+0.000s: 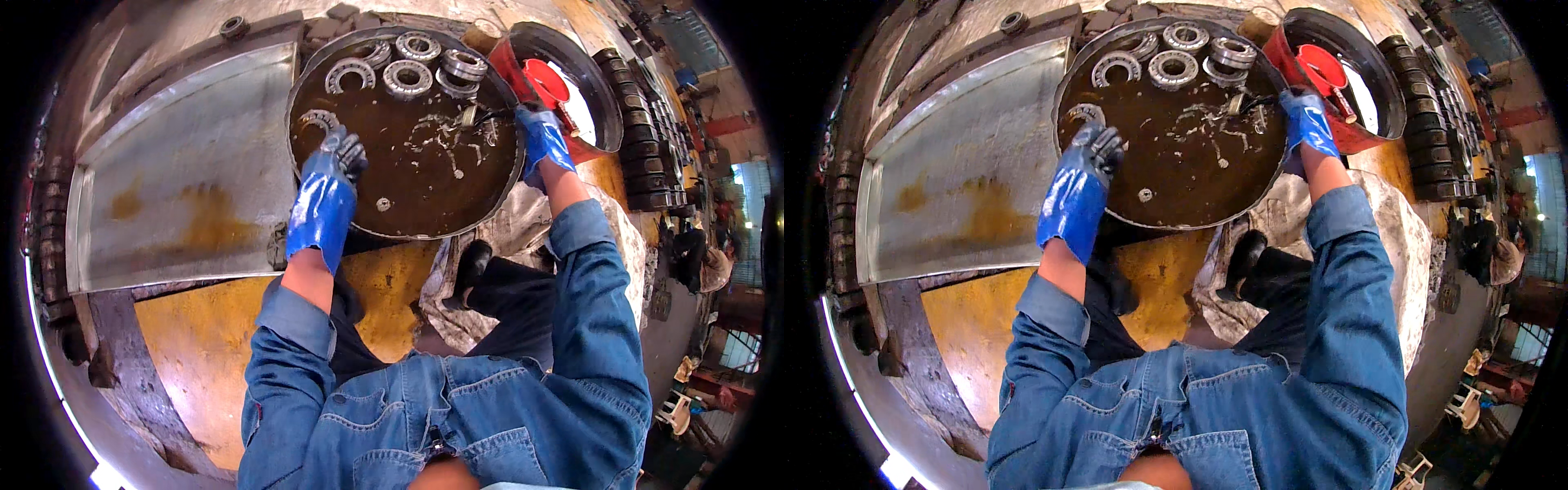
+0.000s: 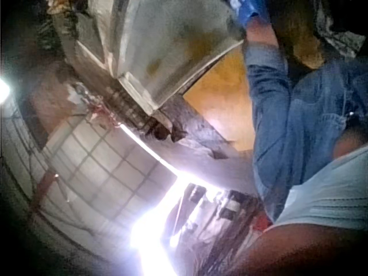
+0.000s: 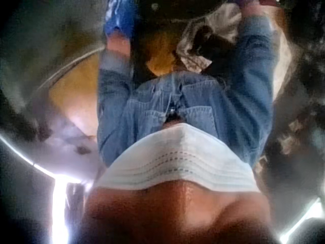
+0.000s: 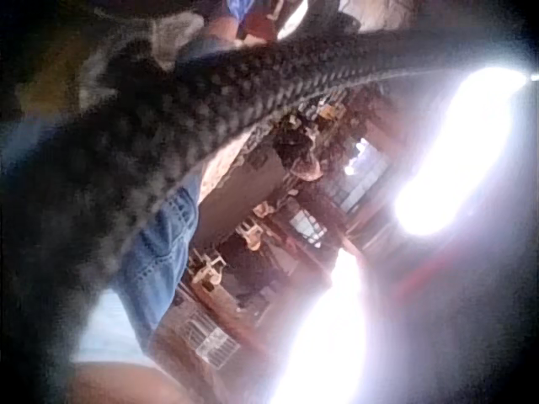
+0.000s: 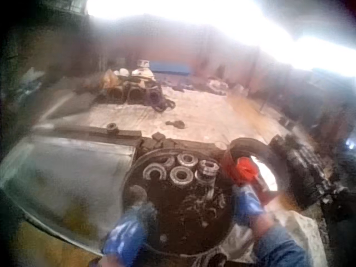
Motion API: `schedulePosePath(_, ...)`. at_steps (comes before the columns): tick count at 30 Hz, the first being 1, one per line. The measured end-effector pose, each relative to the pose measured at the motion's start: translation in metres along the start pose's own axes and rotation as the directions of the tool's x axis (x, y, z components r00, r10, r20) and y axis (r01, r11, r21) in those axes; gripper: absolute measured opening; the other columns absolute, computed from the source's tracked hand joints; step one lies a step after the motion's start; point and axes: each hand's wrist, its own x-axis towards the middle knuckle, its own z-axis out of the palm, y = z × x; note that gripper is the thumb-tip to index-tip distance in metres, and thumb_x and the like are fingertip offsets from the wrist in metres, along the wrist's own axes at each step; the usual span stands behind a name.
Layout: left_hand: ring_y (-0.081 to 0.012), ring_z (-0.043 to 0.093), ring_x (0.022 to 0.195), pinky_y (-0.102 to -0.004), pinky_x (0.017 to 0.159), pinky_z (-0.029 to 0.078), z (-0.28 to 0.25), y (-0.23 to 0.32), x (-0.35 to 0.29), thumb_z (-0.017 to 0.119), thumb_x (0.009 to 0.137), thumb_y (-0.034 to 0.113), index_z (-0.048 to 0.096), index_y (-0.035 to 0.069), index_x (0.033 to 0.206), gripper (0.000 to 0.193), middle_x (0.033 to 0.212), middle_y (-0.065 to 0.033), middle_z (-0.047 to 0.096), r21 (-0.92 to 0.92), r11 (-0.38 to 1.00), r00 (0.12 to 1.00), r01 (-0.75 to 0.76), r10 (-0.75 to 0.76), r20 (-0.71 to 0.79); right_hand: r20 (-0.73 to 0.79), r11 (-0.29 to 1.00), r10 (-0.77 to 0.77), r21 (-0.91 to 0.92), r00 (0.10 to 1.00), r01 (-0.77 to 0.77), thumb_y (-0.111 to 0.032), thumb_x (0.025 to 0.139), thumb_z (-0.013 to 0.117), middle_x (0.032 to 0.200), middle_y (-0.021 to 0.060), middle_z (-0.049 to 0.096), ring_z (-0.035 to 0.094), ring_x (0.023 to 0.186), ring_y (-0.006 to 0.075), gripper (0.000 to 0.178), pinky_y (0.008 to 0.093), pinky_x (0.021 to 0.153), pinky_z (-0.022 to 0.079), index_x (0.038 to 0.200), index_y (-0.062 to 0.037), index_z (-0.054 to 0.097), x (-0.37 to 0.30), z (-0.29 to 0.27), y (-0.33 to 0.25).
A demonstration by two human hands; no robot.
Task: The person is cleaning metal bearing parts by hand. They repeatedly pick up individual bearings from a sack, dip them into a bucket of dark liquid, and rub them with gloved hands to remove grime. The cleaned parts are then placed into the liquid-filled bucket.
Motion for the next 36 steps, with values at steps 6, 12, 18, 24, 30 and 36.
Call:
schedulePosePath(6, -0.0272, 0.068, 0.095, -0.0402, 0.078, 0.056, -0.016, 0.017, -0.021, 0.062, 0.098, 0.025, 0.060, 0.007, 0.123, 0.031, 0.114, -0.0155, 0.069, -0.058, 0.998, 0.997, -0.027, 0.023, -0.076, -0.104, 0.928, -0.289, -0.276, 0.952, 0.252, -0.042, 0.083, 0.071, 0.108, 0.0128, 0.073, 0.070, 0.101, 0.0317, 0.047, 0.0443, 0.091, 0.054, 0.124, -0.0198, 0.066, -0.041, 0.032, -0.032)
schedulePosePath(12, -0.0262, 0.067, 0.095, -0.0421, 0.081, 0.056, 0.013, 0.026, 0.010, 0.063, 0.098, 0.025, 0.063, 0.008, 0.119, 0.027, 0.109, -0.0134, 0.070, -0.086, 0.995, 0.990, 0.048, -0.059, -0.131, 0.661, 0.790, -0.410, -0.087, 0.628, 0.607, -0.044, 0.078, 0.075, 0.121, 0.0152, 0.068, 0.065, 0.113, 0.0342, 0.064, 0.0423, 0.098, 0.050, 0.132, -0.0146, 0.060, -0.157, 0.132, -0.094)
schedulePosePath(18, -0.0261, 0.067, 0.096, -0.0418, 0.081, 0.056, -0.011, 0.001, 0.003, 0.063, 0.098, 0.025, 0.062, 0.007, 0.120, 0.029, 0.111, -0.0135, 0.069, -0.052, 0.994, 0.995, 0.098, -0.099, -0.027, 0.706, 0.473, -0.434, -0.349, 0.559, 0.809, -0.036, 0.074, 0.079, 0.112, 0.0130, 0.071, 0.067, 0.106, 0.0320, 0.051, 0.0443, 0.090, 0.053, 0.117, -0.0123, 0.067, -0.169, 0.191, -0.075)
schedulePosePath(24, -0.0260, 0.067, 0.096, -0.0414, 0.081, 0.056, -0.053, 0.011, -0.020, 0.063, 0.097, 0.025, 0.061, 0.007, 0.122, 0.030, 0.112, -0.0136, 0.069, -0.048, 0.997, 0.994, 0.054, -0.058, -0.097, 0.798, 0.435, -0.414, -0.250, 0.438, 0.865, -0.024, 0.076, 0.076, 0.103, 0.0149, 0.072, 0.069, 0.103, 0.0336, 0.035, 0.0456, 0.086, 0.053, 0.108, -0.0092, 0.071, -0.188, 0.204, -0.107)
schedulePosePath(30, -0.0259, 0.067, 0.096, -0.0410, 0.081, 0.056, -0.060, 0.013, -0.019, 0.063, 0.097, 0.025, 0.061, 0.007, 0.123, 0.032, 0.114, -0.0138, 0.069, -0.032, 0.999, 0.991, 0.037, -0.041, -0.125, 0.927, 0.189, -0.326, -0.128, 0.185, 0.974, -0.023, 0.081, 0.066, 0.104, 0.0191, 0.072, 0.069, 0.101, 0.0346, 0.027, 0.0464, 0.081, 0.054, 0.098, -0.0041, 0.076, -0.178, 0.227, -0.087)
schedulePosePath(36, -0.0258, 0.067, 0.096, -0.0407, 0.081, 0.056, -0.046, 0.015, -0.009, 0.063, 0.097, 0.025, 0.060, 0.007, 0.125, 0.034, 0.116, -0.0139, 0.068, 0.003, 0.999, 0.992, 0.045, -0.044, -0.119, 0.911, 0.280, -0.329, -0.155, 0.247, 0.947, -0.026, 0.086, 0.063, 0.098, 0.0213, 0.072, 0.069, 0.094, 0.0364, 0.026, 0.0434, 0.079, 0.055, 0.095, -0.0050, 0.076, -0.161, 0.226, -0.114)
